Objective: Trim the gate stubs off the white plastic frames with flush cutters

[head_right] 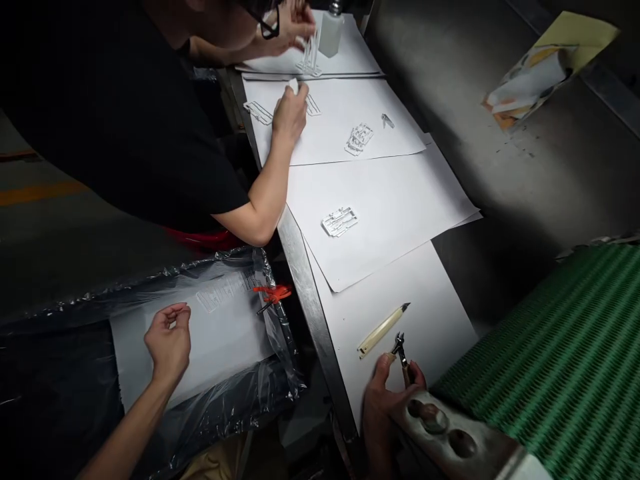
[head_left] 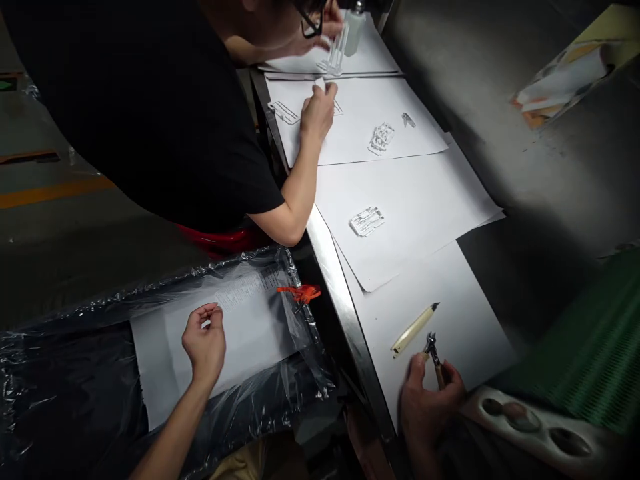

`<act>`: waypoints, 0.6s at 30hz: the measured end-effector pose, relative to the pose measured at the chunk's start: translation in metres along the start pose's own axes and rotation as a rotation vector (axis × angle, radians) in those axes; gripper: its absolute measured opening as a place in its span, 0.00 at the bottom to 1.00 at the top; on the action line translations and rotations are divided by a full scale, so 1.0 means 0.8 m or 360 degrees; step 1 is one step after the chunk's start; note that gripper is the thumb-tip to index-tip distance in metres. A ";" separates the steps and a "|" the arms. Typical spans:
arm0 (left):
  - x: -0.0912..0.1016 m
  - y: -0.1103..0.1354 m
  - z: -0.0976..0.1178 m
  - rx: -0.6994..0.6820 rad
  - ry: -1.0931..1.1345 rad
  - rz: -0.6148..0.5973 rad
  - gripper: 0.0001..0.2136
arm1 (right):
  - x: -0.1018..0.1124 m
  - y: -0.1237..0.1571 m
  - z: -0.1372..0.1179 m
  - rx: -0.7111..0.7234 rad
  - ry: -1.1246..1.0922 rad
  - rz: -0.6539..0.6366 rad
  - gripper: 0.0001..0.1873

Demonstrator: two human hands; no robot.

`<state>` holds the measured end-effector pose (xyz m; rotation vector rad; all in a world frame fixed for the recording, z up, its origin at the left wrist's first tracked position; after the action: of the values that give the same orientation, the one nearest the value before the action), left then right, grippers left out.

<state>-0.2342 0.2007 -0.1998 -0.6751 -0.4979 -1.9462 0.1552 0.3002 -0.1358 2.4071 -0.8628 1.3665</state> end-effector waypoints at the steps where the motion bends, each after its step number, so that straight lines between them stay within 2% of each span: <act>1: -0.009 -0.016 -0.041 0.0220 -0.0073 -0.0029 0.12 | 0.002 -0.001 0.000 -0.0045 0.0005 0.0081 0.34; 2: -0.024 -0.031 -0.077 0.0431 -0.0145 -0.0065 0.13 | 0.003 -0.001 0.001 -0.0078 0.0011 0.0134 0.33; 4: -0.062 -0.057 -0.132 0.0776 -0.0289 -0.0119 0.16 | 0.003 -0.002 0.004 -0.0089 0.0047 0.0150 0.32; 6: -0.097 -0.073 -0.167 0.1014 -0.0410 -0.0133 0.21 | 0.001 -0.003 0.012 -0.0078 0.0102 0.0163 0.32; 8: -0.123 -0.080 -0.191 0.1147 -0.0491 -0.0128 0.24 | 0.000 -0.004 0.021 -0.0059 0.0127 0.0201 0.32; 12: -0.144 -0.084 -0.214 0.1206 -0.0520 -0.0155 0.26 | -0.001 -0.005 0.028 -0.0009 0.0124 0.0246 0.32; 18: -0.152 -0.092 -0.210 0.1121 -0.0380 -0.0198 0.18 | 0.000 -0.002 0.014 0.0022 0.0127 0.0216 0.29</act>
<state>-0.2964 0.2136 -0.4108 -0.4173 -1.3182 -1.6400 0.1638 0.2964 -0.1418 2.3235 -1.0153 1.5105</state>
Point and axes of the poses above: each hand's wrist, its own y-axis away from the middle knuckle, its own x-axis out of the back of the hand, z = x × y, the point moved 4 cm from there along -y, towards the middle knuckle, and after that the axes turned 11 degrees about -x, right-handed, at the moved point
